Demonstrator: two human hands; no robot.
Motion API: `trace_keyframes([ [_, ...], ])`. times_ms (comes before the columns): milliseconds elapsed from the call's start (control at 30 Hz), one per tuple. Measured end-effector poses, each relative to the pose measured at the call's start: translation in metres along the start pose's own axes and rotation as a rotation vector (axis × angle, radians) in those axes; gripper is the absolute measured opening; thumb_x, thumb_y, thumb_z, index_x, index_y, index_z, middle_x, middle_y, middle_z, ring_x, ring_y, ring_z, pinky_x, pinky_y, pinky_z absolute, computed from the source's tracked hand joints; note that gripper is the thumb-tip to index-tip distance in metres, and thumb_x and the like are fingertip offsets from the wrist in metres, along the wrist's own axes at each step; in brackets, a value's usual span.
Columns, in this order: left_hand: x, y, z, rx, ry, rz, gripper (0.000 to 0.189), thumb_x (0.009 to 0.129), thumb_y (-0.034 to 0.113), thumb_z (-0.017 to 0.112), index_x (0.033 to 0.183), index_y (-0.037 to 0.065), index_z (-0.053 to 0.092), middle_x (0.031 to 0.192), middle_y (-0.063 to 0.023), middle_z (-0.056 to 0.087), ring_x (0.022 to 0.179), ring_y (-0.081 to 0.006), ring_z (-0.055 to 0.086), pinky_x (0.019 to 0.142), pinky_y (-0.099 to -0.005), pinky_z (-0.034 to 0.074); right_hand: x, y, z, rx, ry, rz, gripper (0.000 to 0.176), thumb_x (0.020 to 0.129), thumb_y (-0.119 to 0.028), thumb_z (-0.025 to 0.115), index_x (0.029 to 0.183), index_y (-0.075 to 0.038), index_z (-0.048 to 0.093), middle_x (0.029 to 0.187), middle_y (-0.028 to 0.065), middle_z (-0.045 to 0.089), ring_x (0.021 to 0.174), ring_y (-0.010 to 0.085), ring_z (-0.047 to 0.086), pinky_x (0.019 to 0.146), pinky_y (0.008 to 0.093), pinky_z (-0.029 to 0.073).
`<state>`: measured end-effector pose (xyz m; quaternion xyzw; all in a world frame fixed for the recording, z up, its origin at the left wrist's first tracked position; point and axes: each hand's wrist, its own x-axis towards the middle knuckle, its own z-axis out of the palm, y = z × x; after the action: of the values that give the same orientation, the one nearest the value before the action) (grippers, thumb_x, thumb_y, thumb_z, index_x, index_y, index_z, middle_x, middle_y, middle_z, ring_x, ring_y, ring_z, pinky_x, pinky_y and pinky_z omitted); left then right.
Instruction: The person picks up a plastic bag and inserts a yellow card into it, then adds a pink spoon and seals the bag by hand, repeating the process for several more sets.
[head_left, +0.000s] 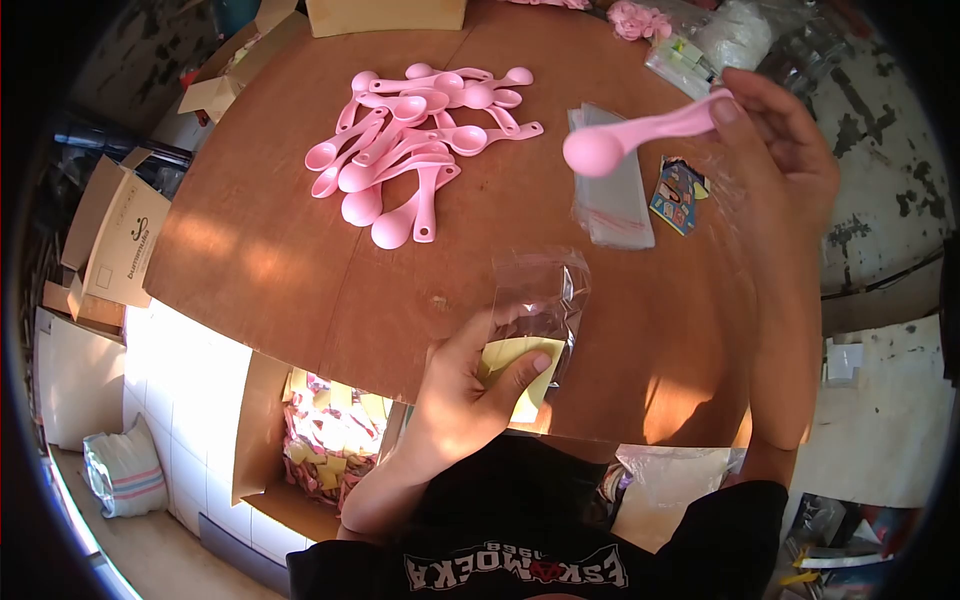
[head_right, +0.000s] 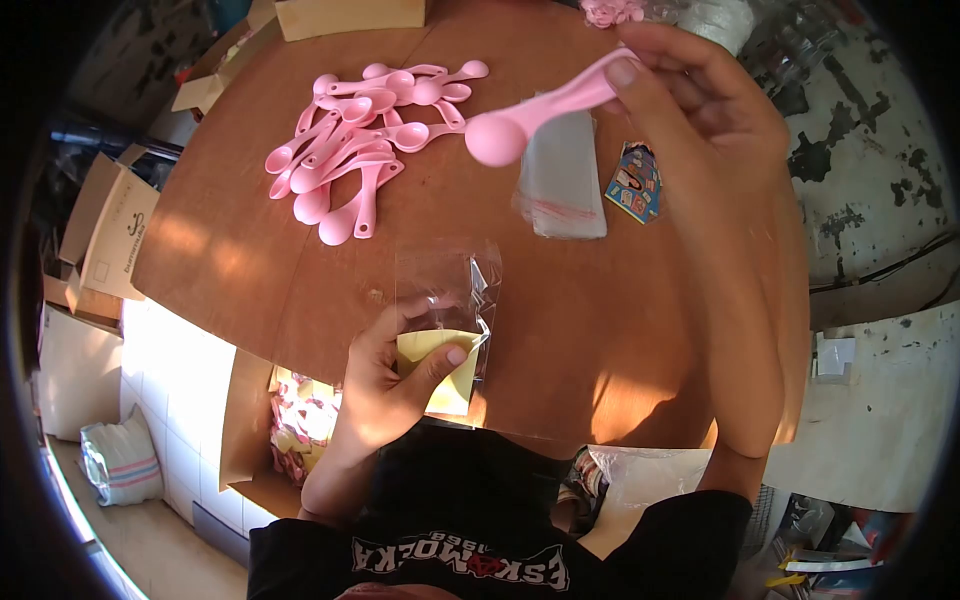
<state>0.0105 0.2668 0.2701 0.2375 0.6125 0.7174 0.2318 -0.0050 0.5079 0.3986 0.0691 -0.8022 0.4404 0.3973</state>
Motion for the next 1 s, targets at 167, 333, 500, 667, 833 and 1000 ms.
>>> trace_keyframes([
  [167, -0.002, -0.009, 0.021, -0.010, -0.076, 0.055, 0.038, 0.090, 0.001, 0.064, 0.124, -0.006, 0.050, 0.105, -0.0125, 0.067, 0.098, -0.0156, 0.064, 0.085, -0.0279, 0.052, -0.056, -0.029, -0.045, 0.163, -0.001, 0.271, 0.023, 0.088, 0.002, 0.065, 0.110, 0.002, 0.063, 0.099, 0.0103, 0.069, 0.089, 0.0140, 0.066, 0.082, 0.0251, 0.054],
  [333, -0.006, 0.000, 0.042, -0.068, -0.208, 0.052, 0.040, 0.090, 0.000, 0.063, 0.126, -0.007, 0.048, 0.104, -0.0123, 0.067, 0.097, -0.0159, 0.064, 0.086, -0.0277, 0.051, -0.068, -0.040, -0.056, 0.143, 0.009, 0.321, 0.021, 0.088, 0.002, 0.065, 0.109, 0.003, 0.064, 0.098, 0.0106, 0.069, 0.089, 0.0142, 0.066, 0.082, 0.0263, 0.055],
  [500, -0.011, 0.000, 0.048, -0.034, -0.190, 0.001, 0.043, 0.088, 0.009, 0.069, 0.127, 0.000, 0.053, 0.104, -0.0108, 0.070, 0.094, -0.0124, 0.064, 0.081, -0.0276, 0.051, -0.070, -0.037, -0.059, 0.119, -0.109, 0.338, 0.020, 0.087, 0.003, 0.066, 0.106, 0.004, 0.065, 0.095, 0.0095, 0.068, 0.088, 0.0134, 0.066, 0.079, 0.0259, 0.056],
  [667, -0.013, 0.001, 0.047, 0.012, -0.267, -0.001, 0.045, 0.089, 0.005, 0.067, 0.128, -0.007, 0.047, 0.106, -0.0123, 0.066, 0.095, -0.0143, 0.064, 0.083, -0.0267, 0.050, -0.084, -0.039, -0.046, 0.162, -0.245, 0.328, 0.019, 0.085, 0.004, 0.069, 0.103, 0.004, 0.062, 0.092, 0.0093, 0.067, 0.085, 0.0127, 0.065, 0.074, 0.0231, 0.053],
  [833, -0.014, -0.005, 0.049, -0.123, -0.225, 0.128, 0.037, 0.101, 0.022, 0.051, 0.127, -0.004, 0.052, 0.099, -0.0092, 0.067, 0.093, -0.0137, 0.060, 0.084, -0.0284, 0.048, -0.091, -0.052, -0.040, 0.072, -0.330, 0.247, 0.016, 0.082, 0.007, 0.070, 0.094, 0.004, 0.061, 0.091, 0.0104, 0.066, 0.083, 0.0135, 0.066, 0.072, 0.0227, 0.053],
  [1000, -0.017, -0.002, 0.047, -0.064, -0.204, 0.112, 0.035, 0.104, 0.021, 0.042, 0.124, -0.005, 0.055, 0.100, -0.0108, 0.067, 0.095, -0.0155, 0.061, 0.084, -0.0291, 0.047, -0.094, -0.058, -0.037, 0.038, -0.269, 0.175, 0.016, 0.080, 0.008, 0.071, 0.092, 0.005, 0.062, 0.089, 0.0108, 0.067, 0.081, 0.0133, 0.066, 0.070, 0.0235, 0.053],
])
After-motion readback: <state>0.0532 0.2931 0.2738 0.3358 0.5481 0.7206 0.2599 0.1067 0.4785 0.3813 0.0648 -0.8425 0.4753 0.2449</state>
